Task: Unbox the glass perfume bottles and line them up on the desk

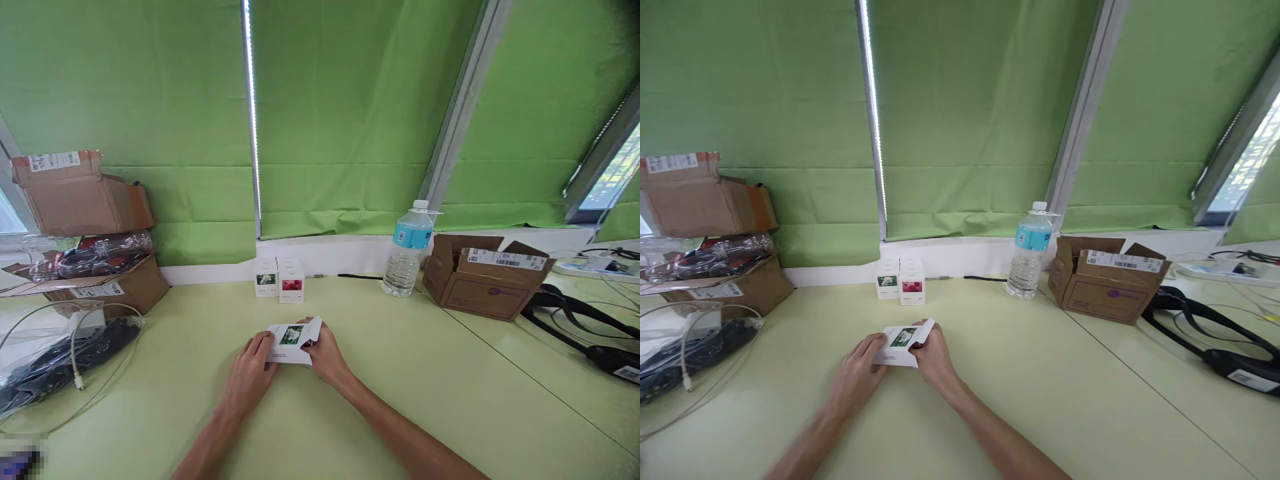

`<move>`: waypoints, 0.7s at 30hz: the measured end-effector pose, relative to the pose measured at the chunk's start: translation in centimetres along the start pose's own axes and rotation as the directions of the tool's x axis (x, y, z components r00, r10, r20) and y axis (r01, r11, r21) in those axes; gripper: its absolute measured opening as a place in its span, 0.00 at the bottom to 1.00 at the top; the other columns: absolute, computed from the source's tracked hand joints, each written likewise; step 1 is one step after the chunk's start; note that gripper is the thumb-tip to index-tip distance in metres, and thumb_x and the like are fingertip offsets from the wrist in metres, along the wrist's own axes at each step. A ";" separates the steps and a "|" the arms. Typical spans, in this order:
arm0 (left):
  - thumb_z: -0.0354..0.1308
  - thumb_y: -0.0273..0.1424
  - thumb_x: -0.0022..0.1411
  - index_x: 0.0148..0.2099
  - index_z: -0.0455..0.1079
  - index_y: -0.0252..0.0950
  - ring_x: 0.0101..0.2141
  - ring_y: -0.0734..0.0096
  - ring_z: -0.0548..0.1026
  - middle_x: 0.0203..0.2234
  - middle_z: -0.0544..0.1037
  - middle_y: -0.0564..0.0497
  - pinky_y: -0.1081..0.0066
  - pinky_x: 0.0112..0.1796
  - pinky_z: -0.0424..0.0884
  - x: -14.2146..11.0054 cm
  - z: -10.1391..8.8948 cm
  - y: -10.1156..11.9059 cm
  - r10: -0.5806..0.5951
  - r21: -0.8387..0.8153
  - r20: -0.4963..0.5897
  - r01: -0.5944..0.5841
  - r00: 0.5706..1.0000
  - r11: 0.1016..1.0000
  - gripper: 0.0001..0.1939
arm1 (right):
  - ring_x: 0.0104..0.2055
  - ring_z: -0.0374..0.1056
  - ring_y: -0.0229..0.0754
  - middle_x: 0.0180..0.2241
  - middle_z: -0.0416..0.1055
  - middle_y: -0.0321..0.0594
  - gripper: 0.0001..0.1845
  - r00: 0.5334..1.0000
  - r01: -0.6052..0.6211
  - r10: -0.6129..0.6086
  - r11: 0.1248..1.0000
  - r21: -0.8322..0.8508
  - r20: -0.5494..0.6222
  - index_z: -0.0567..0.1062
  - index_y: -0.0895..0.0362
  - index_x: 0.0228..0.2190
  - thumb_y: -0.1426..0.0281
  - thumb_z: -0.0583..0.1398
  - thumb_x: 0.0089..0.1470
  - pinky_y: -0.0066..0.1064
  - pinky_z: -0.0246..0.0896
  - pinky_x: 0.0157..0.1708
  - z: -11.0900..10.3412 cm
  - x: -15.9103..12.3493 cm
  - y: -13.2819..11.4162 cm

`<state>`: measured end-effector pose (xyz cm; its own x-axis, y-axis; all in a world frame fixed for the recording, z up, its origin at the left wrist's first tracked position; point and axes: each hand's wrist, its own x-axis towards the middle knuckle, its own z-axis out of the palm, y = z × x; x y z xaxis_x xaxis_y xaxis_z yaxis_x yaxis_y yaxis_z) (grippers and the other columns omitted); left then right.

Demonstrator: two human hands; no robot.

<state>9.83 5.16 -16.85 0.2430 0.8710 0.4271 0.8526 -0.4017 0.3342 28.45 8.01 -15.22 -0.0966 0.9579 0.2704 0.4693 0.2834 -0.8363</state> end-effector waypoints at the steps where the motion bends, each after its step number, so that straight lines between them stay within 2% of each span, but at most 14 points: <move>1: 0.52 0.19 0.58 0.52 0.62 0.41 0.52 0.64 0.70 0.53 0.71 0.50 0.67 0.48 0.69 0.0 -0.1 0.0 -0.005 0.003 0.007 0.005 1.000 1.000 0.21 | 0.53 0.62 0.51 0.41 0.74 0.43 0.09 1.000 0.013 -0.013 1.000 -0.011 -0.011 0.75 0.57 0.25 0.78 0.60 0.37 0.37 0.59 0.51 -0.1 0.0 -0.3; 4: 0.52 0.20 0.58 0.53 0.61 0.42 0.51 0.64 0.71 0.53 0.70 0.50 0.68 0.44 0.70 0.1 -0.4 0.2 -0.030 0.018 0.034 0.029 0.999 0.999 0.22 | 0.59 0.54 0.51 0.43 0.72 0.45 0.06 0.997 0.075 -0.078 0.991 -0.109 -0.028 0.74 0.57 0.22 0.78 0.61 0.37 0.38 0.52 0.56 -0.8 0.1 -1.3; 7: 0.53 0.20 0.58 0.53 0.62 0.42 0.50 0.65 0.72 0.53 0.71 0.50 0.69 0.43 0.69 0.3 -0.6 0.3 -0.039 0.029 0.037 0.038 0.999 0.999 0.21 | 0.61 0.53 0.50 0.45 0.71 0.45 0.05 0.990 0.134 -0.141 0.960 -0.244 -0.011 0.73 0.57 0.17 0.77 0.61 0.40 0.38 0.49 0.58 -1.7 0.2 -2.3; 9: 0.53 0.21 0.59 0.52 0.62 0.42 0.49 0.65 0.73 0.51 0.72 0.50 0.70 0.42 0.69 0.5 -0.7 0.0 -0.060 0.039 0.021 0.059 0.998 0.997 0.20 | 0.61 0.52 0.50 0.47 0.70 0.45 0.05 0.991 0.123 -0.133 0.958 -0.260 -0.020 0.75 0.57 0.18 0.74 0.62 0.42 0.38 0.50 0.57 -2.3 0.3 -2.8; 11: 0.54 0.22 0.59 0.51 0.63 0.42 0.47 0.65 0.74 0.51 0.72 0.50 0.70 0.40 0.70 0.6 -0.8 -0.4 -0.089 0.047 0.006 0.088 0.996 0.995 0.19 | 0.61 0.52 0.49 0.48 0.69 0.45 0.05 0.995 0.097 -0.101 0.971 -0.218 -0.010 0.79 0.56 0.22 0.72 0.61 0.43 0.35 0.57 0.53 -2.9 0.4 -3.2; 13: 0.53 0.23 0.59 0.51 0.63 0.42 0.45 0.65 0.75 0.51 0.72 0.50 0.70 0.39 0.70 0.6 -1.0 -0.8 -0.111 0.054 -0.009 0.112 0.994 0.992 0.18 | 0.60 0.55 0.47 0.48 0.70 0.45 0.09 0.995 0.092 -0.084 0.984 -0.153 0.056 0.80 0.56 0.26 0.73 0.59 0.44 0.30 0.63 0.44 -3.5 0.5 -3.4; 15: 0.53 0.22 0.59 0.51 0.63 0.41 0.45 0.65 0.75 0.51 0.72 0.50 0.70 0.39 0.69 0.7 -1.2 -1.2 -0.127 0.059 -0.021 0.128 0.992 0.990 0.18 | 0.58 0.58 0.46 0.46 0.70 0.45 0.10 0.990 0.100 -0.087 0.988 -0.115 0.111 0.80 0.56 0.26 0.73 0.58 0.46 0.28 0.65 0.37 -4.0 0.6 -3.6; 18: 0.53 0.23 0.59 0.52 0.63 0.42 0.45 0.66 0.75 0.52 0.72 0.50 0.71 0.40 0.69 0.7 -1.4 -1.4 -0.158 0.067 -0.023 0.159 0.987 0.985 0.19 | 0.56 0.58 0.48 0.45 0.69 0.45 0.08 0.990 0.130 -0.119 0.973 -0.191 0.071 0.80 0.56 0.23 0.73 0.59 0.45 0.30 0.63 0.41 -4.5 0.7 -3.7; 21: 0.53 0.23 0.59 0.52 0.63 0.43 0.45 0.66 0.75 0.52 0.71 0.51 0.71 0.40 0.69 0.8 -1.5 -1.5 -0.186 0.091 -0.011 0.186 0.983 0.978 0.19 | 0.46 0.65 0.45 0.41 0.68 0.42 0.07 0.988 0.157 -0.149 0.955 -0.254 0.049 0.79 0.56 0.24 0.73 0.59 0.46 0.32 0.63 0.40 -4.6 0.6 -3.8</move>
<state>8.03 6.09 -15.74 0.0754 0.9272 0.3669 0.9213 -0.2056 0.3302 30.67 7.31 -9.69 -0.2084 0.9061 0.3682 0.6555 0.4088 -0.6350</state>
